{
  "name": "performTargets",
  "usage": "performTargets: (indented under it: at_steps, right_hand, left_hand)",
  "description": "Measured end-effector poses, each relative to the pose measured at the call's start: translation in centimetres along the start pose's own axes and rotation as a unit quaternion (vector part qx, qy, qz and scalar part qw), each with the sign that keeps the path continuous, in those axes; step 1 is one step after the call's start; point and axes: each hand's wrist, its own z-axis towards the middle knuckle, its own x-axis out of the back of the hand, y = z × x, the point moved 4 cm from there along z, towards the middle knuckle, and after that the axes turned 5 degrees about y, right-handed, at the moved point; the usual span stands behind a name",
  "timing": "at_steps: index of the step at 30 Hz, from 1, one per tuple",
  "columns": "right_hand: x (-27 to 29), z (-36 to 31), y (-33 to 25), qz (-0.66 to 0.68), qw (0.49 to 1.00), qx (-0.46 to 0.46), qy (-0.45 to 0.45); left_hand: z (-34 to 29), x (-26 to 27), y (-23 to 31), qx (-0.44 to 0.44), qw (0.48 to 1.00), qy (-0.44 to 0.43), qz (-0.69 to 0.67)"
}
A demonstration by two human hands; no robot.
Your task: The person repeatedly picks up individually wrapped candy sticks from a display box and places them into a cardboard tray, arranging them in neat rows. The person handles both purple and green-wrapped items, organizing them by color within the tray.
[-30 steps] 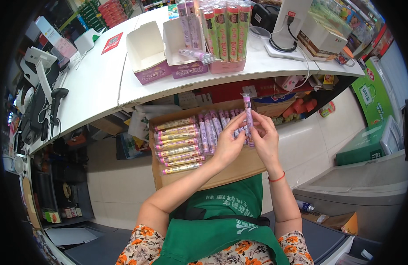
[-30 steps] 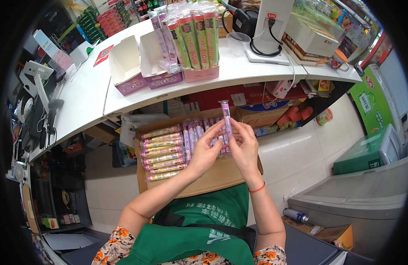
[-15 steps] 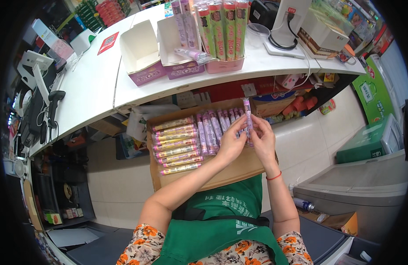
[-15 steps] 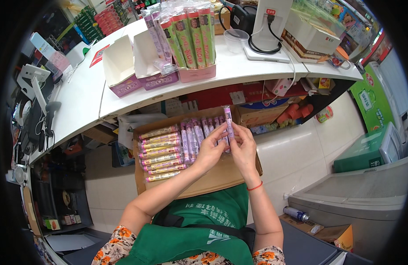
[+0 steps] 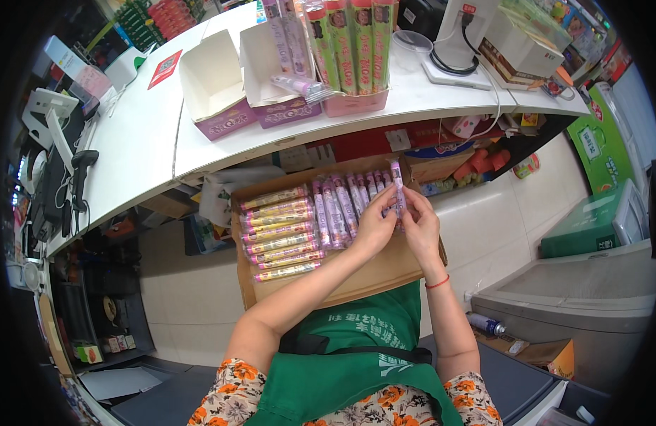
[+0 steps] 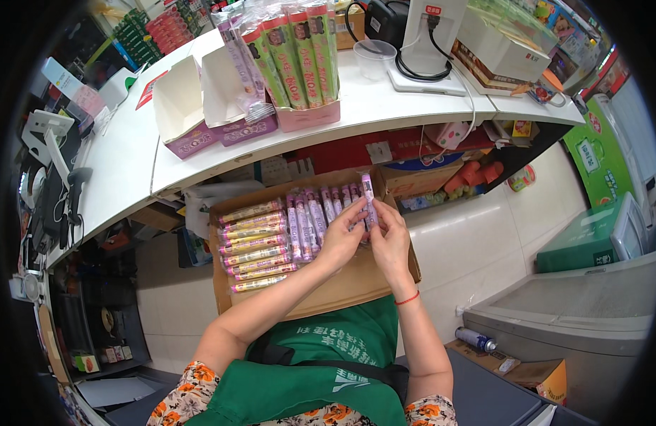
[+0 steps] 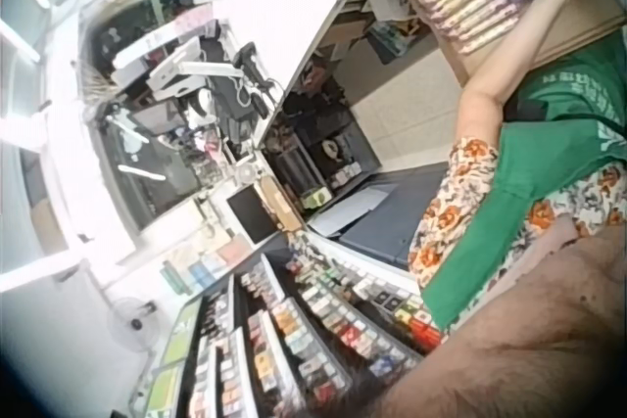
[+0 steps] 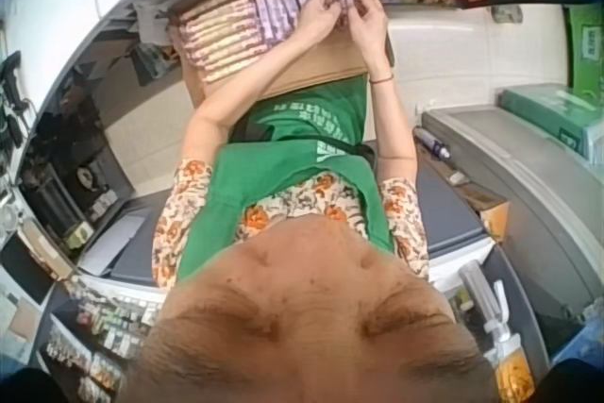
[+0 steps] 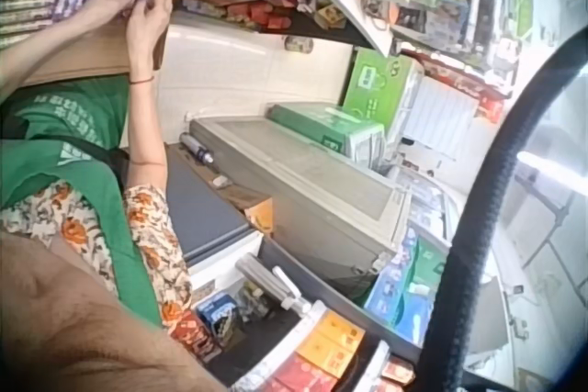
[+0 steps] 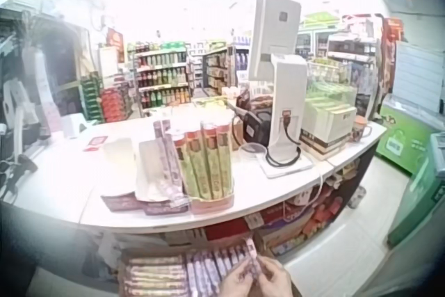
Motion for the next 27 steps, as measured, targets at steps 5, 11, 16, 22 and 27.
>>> performTargets:
  at_steps: [5, 11, 16, 22, 27]
  right_hand:
    - [0.0, 0.1, 1.7, -0.051, 0.998, 0.023, 0.006]
    - [-0.2, 0.0, 2.2, -0.077, 0.997, 0.026, 0.006]
    - [-0.2, -0.1, 2.4, -0.118, 0.992, 0.033, 0.004]
    - [-0.3, 0.0, 2.7, -0.126, 0.992, 0.026, 0.001]
    - [-0.4, 0.1, 3.4, -0.074, 0.997, -0.004, 0.005]
  left_hand:
    - [0.7, -0.1, -1.3, 0.0, 1.0, 0.0, 0.004]
    - [1.3, -0.1, -2.4, 0.001, 1.0, -0.001, 0.004]
    - [1.7, -0.1, -2.9, 0.008, 1.0, -0.008, 0.003]
    - [1.9, -0.3, -3.4, 0.027, 1.0, -0.009, 0.001]
    - [2.0, -0.4, -3.9, 0.042, 0.999, -0.002, -0.01]
